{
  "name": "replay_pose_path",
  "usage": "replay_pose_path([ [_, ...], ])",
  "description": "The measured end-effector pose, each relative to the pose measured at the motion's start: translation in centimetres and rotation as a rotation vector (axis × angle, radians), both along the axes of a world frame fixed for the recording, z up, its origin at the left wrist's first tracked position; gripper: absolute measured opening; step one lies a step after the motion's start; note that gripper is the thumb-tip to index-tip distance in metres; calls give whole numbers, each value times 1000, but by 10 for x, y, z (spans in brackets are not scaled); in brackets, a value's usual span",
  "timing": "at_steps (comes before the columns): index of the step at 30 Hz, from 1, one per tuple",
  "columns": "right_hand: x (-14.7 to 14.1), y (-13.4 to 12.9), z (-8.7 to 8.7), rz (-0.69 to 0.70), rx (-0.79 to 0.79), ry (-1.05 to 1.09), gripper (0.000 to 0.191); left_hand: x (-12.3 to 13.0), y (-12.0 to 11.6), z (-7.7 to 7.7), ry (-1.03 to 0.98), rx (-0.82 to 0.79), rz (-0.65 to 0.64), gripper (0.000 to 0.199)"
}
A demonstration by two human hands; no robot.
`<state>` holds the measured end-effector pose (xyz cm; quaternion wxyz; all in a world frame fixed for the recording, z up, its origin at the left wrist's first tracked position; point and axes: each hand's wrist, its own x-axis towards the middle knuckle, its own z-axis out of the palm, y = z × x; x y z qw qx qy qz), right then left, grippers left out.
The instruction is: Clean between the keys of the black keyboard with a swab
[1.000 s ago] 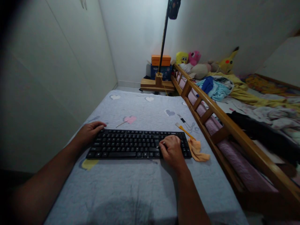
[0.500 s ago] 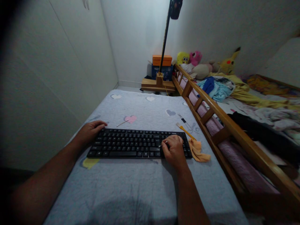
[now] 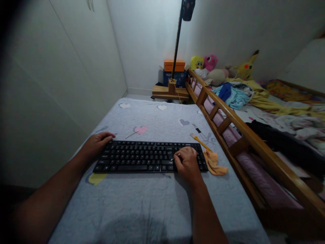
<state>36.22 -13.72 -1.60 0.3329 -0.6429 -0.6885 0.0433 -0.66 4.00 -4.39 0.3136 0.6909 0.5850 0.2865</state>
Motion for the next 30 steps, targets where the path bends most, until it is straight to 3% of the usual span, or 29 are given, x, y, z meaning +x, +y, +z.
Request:
replay_pose_path([
  [30, 5, 0, 0, -24, -4, -14, 17, 1, -3, 2, -3, 12, 17, 41],
])
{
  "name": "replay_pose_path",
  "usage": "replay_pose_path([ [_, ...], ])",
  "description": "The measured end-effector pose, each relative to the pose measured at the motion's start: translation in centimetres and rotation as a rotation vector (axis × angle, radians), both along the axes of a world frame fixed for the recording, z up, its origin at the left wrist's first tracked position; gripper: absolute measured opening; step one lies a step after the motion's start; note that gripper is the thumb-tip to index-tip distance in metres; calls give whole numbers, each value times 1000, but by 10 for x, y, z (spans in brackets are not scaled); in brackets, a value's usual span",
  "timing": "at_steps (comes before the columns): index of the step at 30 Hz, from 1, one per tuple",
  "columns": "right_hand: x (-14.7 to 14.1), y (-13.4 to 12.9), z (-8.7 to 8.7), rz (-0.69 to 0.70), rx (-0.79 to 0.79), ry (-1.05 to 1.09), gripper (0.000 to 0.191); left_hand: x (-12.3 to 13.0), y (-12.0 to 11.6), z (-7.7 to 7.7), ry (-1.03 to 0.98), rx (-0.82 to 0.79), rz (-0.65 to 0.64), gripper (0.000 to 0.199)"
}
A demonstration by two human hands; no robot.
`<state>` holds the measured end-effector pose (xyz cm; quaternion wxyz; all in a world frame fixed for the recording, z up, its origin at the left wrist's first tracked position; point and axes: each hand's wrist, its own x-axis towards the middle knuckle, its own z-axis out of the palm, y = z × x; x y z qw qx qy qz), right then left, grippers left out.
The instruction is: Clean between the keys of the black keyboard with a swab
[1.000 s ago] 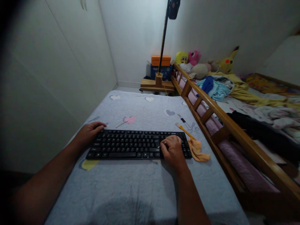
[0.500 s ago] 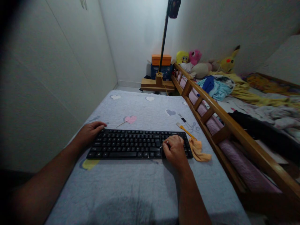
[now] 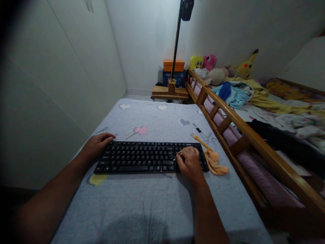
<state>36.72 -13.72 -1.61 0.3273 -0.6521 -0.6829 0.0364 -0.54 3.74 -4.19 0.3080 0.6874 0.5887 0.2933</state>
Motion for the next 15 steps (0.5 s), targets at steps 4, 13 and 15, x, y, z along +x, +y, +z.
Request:
replay_pose_path([
  [4, 1, 0, 1, 11, -12, 3, 17, -1, 1, -2, -4, 4, 0, 42],
  [13, 2, -1, 2, 43, -23, 15, 18, -2, 3, -1, 13, 36, -18, 38],
  [15, 2, -1, 2, 52, -28, 20, 18, -2, 3, -1, 1, 31, -16, 38],
])
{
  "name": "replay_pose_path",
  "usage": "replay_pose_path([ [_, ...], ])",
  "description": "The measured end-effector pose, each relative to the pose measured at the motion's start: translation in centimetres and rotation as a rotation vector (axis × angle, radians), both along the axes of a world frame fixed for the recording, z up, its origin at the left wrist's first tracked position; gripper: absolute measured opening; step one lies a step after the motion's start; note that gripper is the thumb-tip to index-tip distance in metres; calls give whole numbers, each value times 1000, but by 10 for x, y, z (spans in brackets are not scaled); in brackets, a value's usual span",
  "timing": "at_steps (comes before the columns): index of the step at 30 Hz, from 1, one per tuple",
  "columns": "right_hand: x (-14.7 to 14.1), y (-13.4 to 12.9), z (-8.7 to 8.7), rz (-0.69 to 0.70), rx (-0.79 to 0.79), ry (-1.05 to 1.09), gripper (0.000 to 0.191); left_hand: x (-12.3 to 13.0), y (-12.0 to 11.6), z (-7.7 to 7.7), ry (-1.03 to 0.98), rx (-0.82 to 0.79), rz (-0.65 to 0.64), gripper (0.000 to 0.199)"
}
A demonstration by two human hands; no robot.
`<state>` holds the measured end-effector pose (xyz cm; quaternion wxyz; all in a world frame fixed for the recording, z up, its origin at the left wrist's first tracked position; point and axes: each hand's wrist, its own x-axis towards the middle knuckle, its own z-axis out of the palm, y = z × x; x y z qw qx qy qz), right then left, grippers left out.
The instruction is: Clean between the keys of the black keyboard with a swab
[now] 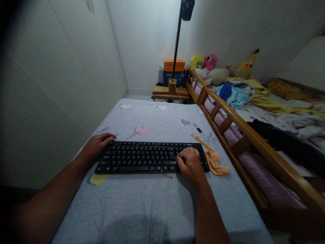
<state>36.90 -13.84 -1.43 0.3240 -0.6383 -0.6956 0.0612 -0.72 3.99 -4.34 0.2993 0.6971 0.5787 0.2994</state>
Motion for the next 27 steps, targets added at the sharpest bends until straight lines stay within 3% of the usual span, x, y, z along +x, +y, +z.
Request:
replay_pose_path([
  [27, -21, 0, 5, 136, -48, 8, 20, 1, -1, 2, 8, -10, -3, 40],
])
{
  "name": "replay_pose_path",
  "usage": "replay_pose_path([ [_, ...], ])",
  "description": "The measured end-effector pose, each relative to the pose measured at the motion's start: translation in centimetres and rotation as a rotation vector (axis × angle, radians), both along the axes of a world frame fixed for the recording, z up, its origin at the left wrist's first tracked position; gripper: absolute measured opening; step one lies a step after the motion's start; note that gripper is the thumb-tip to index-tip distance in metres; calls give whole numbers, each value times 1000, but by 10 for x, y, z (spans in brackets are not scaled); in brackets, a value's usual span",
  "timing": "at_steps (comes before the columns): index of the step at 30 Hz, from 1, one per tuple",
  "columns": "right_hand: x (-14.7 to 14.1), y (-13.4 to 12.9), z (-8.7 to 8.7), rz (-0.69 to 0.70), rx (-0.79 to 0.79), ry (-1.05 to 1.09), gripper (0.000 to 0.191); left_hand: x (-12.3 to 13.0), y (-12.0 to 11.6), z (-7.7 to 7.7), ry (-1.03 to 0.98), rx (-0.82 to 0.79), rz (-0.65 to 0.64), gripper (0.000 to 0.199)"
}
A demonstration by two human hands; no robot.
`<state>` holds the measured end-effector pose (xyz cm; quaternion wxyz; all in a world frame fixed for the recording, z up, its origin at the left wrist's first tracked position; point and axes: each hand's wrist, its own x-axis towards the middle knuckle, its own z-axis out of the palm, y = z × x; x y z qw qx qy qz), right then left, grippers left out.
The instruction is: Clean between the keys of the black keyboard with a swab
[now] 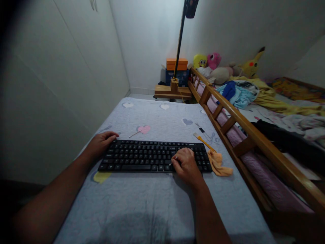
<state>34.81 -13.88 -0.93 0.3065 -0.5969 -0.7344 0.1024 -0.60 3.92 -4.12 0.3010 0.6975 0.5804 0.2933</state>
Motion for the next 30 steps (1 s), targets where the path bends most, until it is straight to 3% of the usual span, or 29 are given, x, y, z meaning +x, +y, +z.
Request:
replay_pose_path([
  [10, -11, 4, -3, 78, -1, 12, 15, 0, 0, -2, -18, -2, 5, 38],
  [30, -16, 6, -2, 42, 38, 44, 16, -1, 1, -3, -18, -1, 1, 39],
])
